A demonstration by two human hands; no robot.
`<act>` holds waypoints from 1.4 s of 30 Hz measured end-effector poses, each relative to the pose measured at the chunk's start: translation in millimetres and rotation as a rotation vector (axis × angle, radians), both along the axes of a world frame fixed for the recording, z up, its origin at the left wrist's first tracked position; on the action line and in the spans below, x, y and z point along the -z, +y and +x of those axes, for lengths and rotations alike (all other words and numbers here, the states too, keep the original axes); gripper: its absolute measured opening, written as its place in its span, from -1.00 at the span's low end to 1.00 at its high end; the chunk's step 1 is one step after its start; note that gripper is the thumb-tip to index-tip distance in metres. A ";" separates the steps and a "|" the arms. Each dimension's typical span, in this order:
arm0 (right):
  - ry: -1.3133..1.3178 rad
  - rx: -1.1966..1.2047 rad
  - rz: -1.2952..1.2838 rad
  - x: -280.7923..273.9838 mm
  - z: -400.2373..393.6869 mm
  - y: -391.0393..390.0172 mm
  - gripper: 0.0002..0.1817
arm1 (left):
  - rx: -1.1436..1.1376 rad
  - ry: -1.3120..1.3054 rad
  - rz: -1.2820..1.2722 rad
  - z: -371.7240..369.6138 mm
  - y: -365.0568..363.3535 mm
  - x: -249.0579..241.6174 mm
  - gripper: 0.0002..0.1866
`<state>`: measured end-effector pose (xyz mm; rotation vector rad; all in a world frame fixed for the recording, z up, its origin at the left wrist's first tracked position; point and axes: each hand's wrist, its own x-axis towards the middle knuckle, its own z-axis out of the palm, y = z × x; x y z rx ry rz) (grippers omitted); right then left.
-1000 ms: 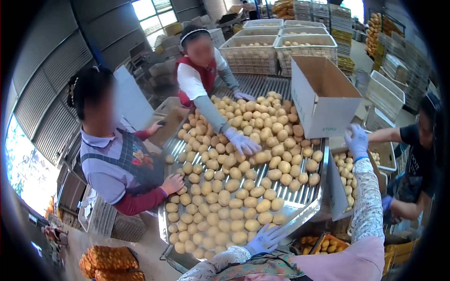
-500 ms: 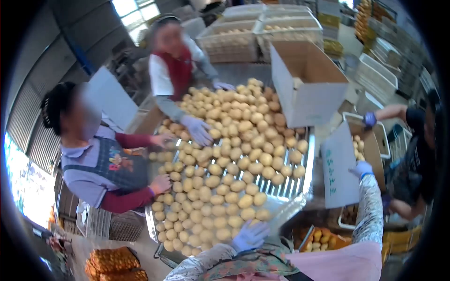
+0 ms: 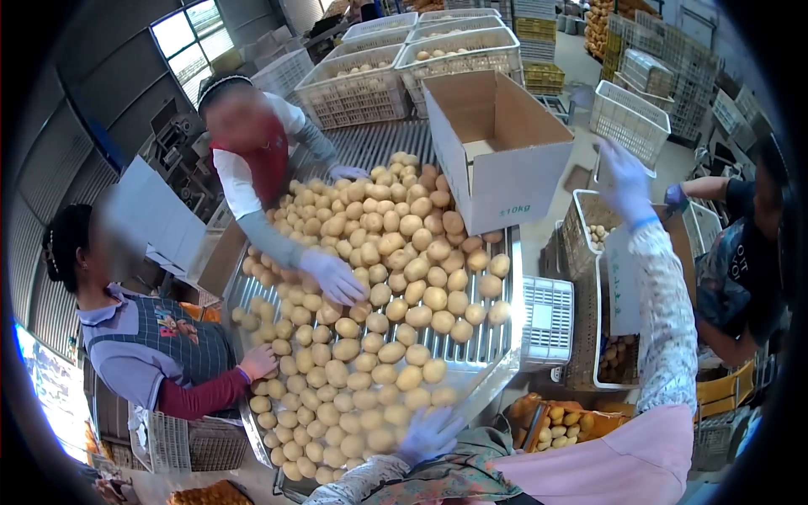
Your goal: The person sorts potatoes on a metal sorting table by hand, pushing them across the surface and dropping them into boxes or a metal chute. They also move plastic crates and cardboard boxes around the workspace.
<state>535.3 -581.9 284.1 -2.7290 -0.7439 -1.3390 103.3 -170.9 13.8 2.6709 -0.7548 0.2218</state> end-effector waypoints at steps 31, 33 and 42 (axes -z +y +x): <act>0.531 0.033 -0.285 220.7 -262.9 -28.6 -0.93 | -0.059 0.024 -0.036 -14.7 7.0 -18.9 -0.32; 0.653 0.059 -0.338 272.7 -270.4 -18.3 -0.92 | -0.274 0.005 0.007 -29.0 35.8 -14.6 -0.29; 0.796 0.511 -0.243 283.2 -302.4 -22.9 -0.05 | -0.543 0.220 0.248 -227.3 238.5 -11.5 -0.27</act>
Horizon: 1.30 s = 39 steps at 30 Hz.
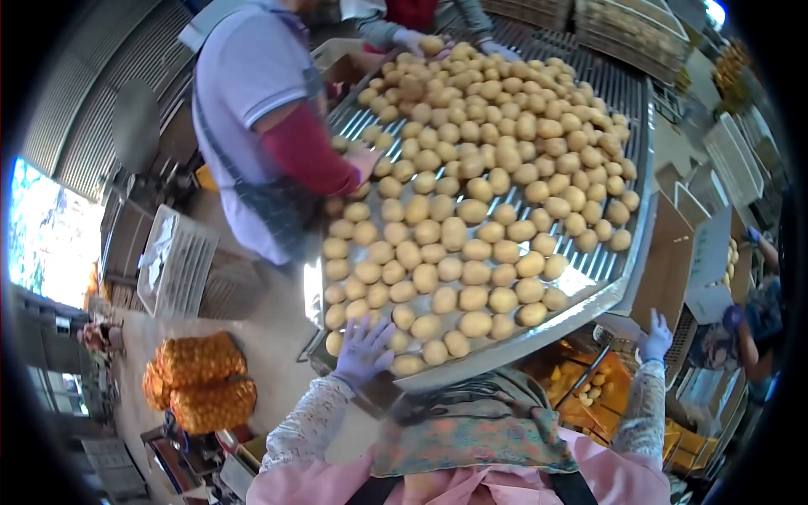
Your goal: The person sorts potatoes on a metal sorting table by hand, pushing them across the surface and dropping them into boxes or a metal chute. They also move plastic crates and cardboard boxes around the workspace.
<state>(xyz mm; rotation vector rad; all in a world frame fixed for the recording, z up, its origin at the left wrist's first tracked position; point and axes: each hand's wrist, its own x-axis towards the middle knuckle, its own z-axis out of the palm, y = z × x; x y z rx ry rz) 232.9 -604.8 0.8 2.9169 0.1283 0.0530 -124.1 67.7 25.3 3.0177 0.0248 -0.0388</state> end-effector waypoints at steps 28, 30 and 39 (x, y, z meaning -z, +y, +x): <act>0.417 -1.574 0.675 -6.5 -54.6 368.7 -0.41 | -0.256 -0.306 -0.301 136.1 -130.3 19.9 -0.35; 0.292 -1.498 0.683 -18.0 -34.0 340.1 -0.44 | -0.065 -0.165 -0.213 100.3 -134.9 2.5 -0.42; 0.188 -1.181 0.624 -39.4 -72.9 386.7 -0.47 | -0.184 -0.171 0.101 221.7 -26.4 16.4 -0.42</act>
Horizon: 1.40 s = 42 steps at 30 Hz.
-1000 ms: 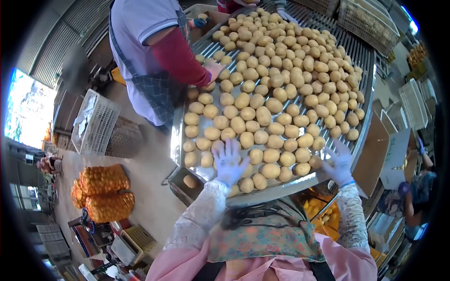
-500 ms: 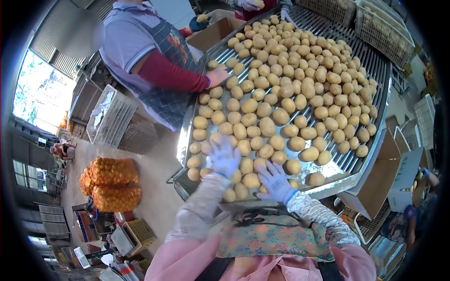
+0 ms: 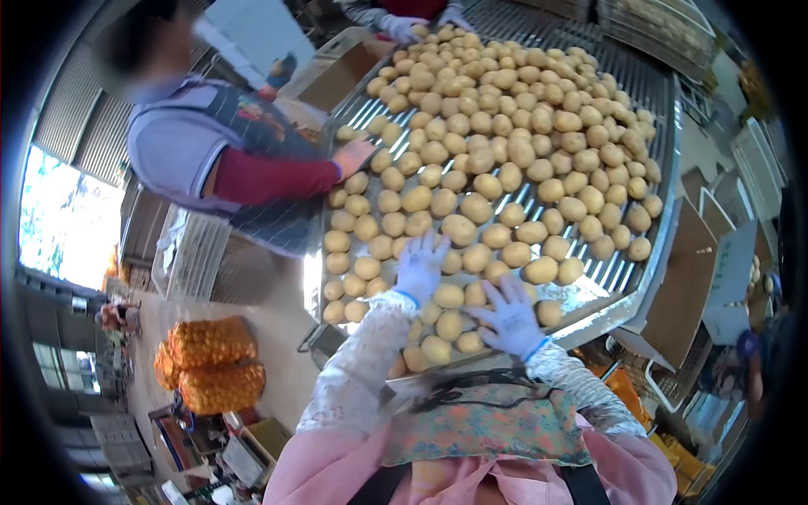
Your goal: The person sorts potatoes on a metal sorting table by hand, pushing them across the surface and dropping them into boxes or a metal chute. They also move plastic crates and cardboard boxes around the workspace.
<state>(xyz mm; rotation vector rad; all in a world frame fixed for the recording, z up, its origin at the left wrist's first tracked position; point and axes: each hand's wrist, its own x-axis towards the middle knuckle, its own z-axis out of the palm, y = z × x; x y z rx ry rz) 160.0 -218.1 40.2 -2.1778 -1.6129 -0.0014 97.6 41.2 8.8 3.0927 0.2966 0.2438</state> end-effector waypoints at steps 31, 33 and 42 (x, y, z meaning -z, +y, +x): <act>-0.108 0.323 -0.080 -33.7 101.4 -123.6 -0.20 | -0.158 -0.128 -0.318 -80.8 -100.6 9.3 -0.16; 0.051 0.080 -0.128 -22.5 87.6 -91.1 -0.21 | 0.178 0.021 -0.503 -123.5 -74.5 4.0 -0.13; 0.047 -0.191 -0.194 16.8 16.3 28.9 -0.12 | -0.280 0.054 -0.148 -143.3 -27.3 -1.9 -0.21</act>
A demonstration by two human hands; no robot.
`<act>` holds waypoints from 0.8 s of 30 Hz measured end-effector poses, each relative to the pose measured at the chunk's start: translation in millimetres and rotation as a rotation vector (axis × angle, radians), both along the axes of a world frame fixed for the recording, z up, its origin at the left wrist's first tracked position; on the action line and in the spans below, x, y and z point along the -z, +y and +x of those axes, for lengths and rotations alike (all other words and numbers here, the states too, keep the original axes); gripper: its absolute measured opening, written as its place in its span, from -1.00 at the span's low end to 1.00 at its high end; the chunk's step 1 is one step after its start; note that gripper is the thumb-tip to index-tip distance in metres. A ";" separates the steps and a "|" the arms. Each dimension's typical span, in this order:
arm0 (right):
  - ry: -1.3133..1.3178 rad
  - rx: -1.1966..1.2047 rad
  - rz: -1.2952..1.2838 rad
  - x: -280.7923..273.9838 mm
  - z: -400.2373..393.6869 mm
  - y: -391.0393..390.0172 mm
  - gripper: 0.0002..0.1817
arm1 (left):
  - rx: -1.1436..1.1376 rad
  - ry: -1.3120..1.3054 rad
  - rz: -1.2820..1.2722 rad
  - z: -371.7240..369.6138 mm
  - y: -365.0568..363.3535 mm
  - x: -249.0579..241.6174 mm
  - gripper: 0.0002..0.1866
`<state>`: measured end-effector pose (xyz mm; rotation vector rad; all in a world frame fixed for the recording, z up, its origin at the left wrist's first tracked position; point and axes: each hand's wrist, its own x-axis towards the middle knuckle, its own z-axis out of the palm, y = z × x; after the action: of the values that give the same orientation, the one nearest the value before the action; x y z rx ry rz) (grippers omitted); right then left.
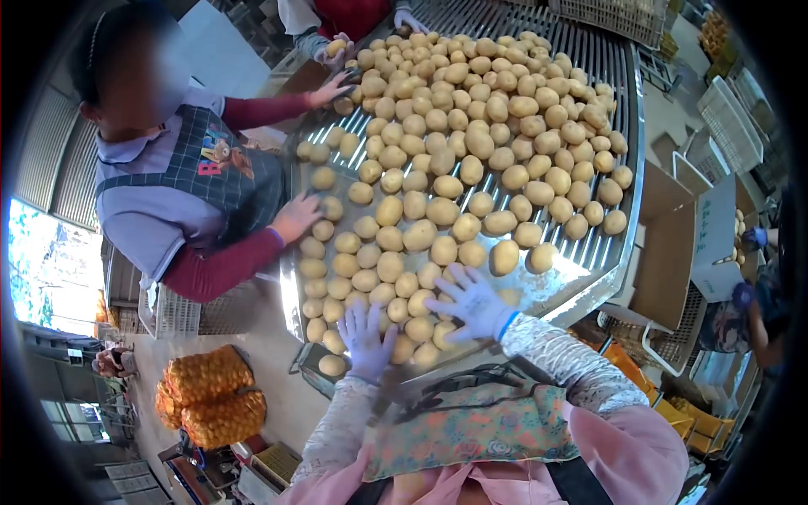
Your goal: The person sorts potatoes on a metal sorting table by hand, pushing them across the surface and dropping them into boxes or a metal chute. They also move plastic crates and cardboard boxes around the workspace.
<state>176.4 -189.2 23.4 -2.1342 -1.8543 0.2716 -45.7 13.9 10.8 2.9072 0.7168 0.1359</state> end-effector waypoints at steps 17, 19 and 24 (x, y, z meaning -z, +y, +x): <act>0.025 0.649 -0.246 -15.1 161.9 -6.6 -0.55 | 0.077 -0.069 0.094 123.8 -54.9 29.6 0.00; 0.236 0.611 -0.226 -2.2 162.6 -24.2 -0.56 | 0.136 0.103 0.014 108.2 -80.9 4.4 0.02; 0.517 0.795 0.452 -2.6 103.2 -110.0 -0.50 | 0.633 -0.196 -0.321 71.4 -47.7 -16.8 -0.45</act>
<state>279.5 -299.2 26.1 -2.0250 -0.6330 0.1671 25.7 -33.8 27.6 2.6081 -0.2077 0.2047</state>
